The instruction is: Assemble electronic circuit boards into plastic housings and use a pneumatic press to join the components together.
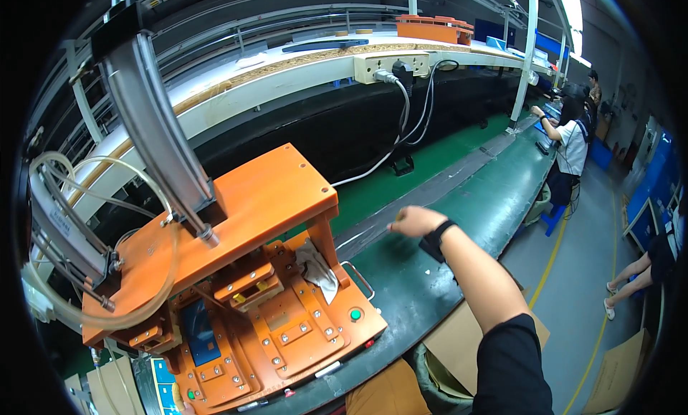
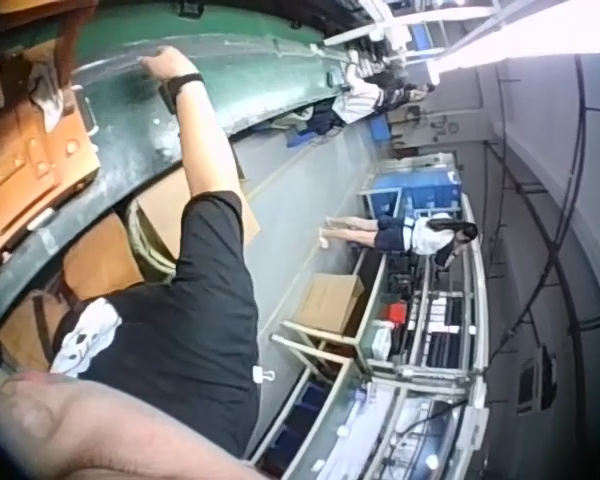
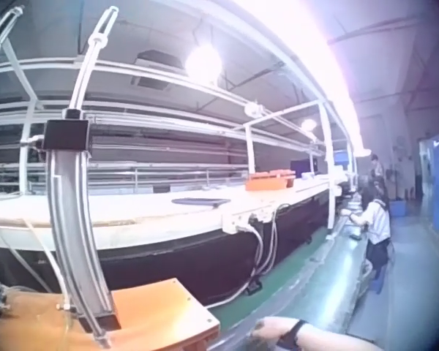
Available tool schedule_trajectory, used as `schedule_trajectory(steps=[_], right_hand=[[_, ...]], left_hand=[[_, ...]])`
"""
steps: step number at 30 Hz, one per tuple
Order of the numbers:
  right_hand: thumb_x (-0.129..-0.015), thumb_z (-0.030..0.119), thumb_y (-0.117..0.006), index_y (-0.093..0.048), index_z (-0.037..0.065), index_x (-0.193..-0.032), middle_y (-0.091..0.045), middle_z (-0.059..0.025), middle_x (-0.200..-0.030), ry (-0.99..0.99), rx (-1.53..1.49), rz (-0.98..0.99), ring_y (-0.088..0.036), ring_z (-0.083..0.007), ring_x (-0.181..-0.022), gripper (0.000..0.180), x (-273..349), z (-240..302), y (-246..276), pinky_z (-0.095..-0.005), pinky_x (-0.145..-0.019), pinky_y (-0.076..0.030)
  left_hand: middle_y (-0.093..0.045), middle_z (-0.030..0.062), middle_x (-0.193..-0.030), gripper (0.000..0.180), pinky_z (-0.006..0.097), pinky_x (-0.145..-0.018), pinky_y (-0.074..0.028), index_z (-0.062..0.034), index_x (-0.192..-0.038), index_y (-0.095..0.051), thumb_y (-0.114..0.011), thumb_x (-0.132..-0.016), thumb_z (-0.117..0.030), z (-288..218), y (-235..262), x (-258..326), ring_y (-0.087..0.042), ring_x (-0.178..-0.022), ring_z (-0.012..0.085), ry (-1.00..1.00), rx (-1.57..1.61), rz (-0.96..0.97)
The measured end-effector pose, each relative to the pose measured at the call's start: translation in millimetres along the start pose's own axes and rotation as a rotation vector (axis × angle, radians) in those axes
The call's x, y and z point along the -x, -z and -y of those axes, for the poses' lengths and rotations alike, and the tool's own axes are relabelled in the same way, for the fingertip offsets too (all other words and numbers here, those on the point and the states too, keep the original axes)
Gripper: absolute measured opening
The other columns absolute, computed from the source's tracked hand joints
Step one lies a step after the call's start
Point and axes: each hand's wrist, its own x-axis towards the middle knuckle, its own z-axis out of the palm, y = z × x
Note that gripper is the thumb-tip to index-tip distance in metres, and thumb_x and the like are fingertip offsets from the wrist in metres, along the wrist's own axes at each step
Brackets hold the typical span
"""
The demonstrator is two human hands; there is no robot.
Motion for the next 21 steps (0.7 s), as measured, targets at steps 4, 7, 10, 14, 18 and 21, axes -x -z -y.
schedule_trajectory(steps=[4, 7, 10, 14, 18, 21], right_hand=[[-0.083, 0.042, -0.066, -0.064, 0.002, -0.117, -0.066, -0.02, -0.115, -0.174, 0.105, -0.19, -0.064, -0.031, -0.108, 0.053, -66, -6, 40, -0.0393, -0.093, -0.049], [-0.084, 0.043, -0.065, -0.056, 0.014, -0.131, -0.055, -0.0142, -0.134, -0.368, 0.341, -0.235, -0.05, -0.0326, -0.126, 0.056, -104, 2, 39, -0.0431, -0.104, -0.042], [-0.085, 0.038, -0.06, -0.049, 0.019, -0.139, -0.037, -0.0155, -0.15, -0.521, 0.257, -0.181, -0.032, -0.0369, -0.14, 0.058, -131, -11, 36, -0.0552, -0.108, -0.034], [-0.086, 0.038, -0.058, -0.042, 0.022, -0.145, -0.023, -0.0178, -0.157, -0.683, 0.153, -0.158, -0.019, -0.0405, -0.145, 0.063, -163, -10, 32, -0.0627, -0.109, -0.026], [-0.085, 0.046, -0.06, -0.037, 0.022, -0.148, -0.015, -0.0179, -0.16, -0.649, 0.17, -0.062, -0.012, -0.0418, -0.146, 0.072, -178, -8, 27, -0.0638, -0.111, -0.021], [-0.081, 0.057, -0.063, -0.053, 0.014, -0.138, -0.033, -0.0181, -0.153, -0.622, 0.168, -0.13, -0.022, -0.0397, -0.143, 0.072, -180, -13, 26, -0.0549, -0.11, -0.029]], left_hand=[[-0.053, 0.0223, -0.132, 0.05, 0.05, -0.102, -0.044, 0.0014, -0.135, -0.045, -0.049, -0.094, -0.028, -2, -7, 1, -0.055, -0.118, 0.0364, 0.082, -0.047, -0.131], [-0.055, 0.0218, -0.129, 0.05, 0.049, -0.098, -0.047, 0.004, -0.133, -0.046, -0.05, -0.094, -0.027, -11, -7, 3, -0.056, -0.116, 0.0356, 0.102, -0.041, -0.083], [-0.056, 0.0214, -0.127, 0.05, 0.047, -0.096, -0.048, 0.0065, -0.131, -0.046, -0.046, -0.095, -0.029, -14, -10, 0, -0.056, -0.116, 0.0344, 0.172, -0.008, -0.011], [-0.054, 0.0208, -0.13, 0.054, 0.048, -0.097, -0.047, 0.0078, -0.134, -0.043, -0.044, -0.096, -0.03, -3, 22, 5, -0.056, -0.115, 0.0337, 0.117, -0.205, -0.121], [-0.051, 0.0205, -0.135, 0.059, 0.051, -0.098, -0.047, 0.002, -0.139, -0.04, -0.047, -0.094, -0.036, 8, 47, 7, -0.054, -0.117, 0.0357, 0.228, -0.176, -0.129], [-0.049, 0.0208, -0.137, 0.065, 0.054, -0.097, -0.047, -0.0016, -0.142, -0.038, -0.048, -0.091, -0.041, 11, 59, 10, -0.052, -0.12, 0.0376, 0.308, -0.042, -0.176]])
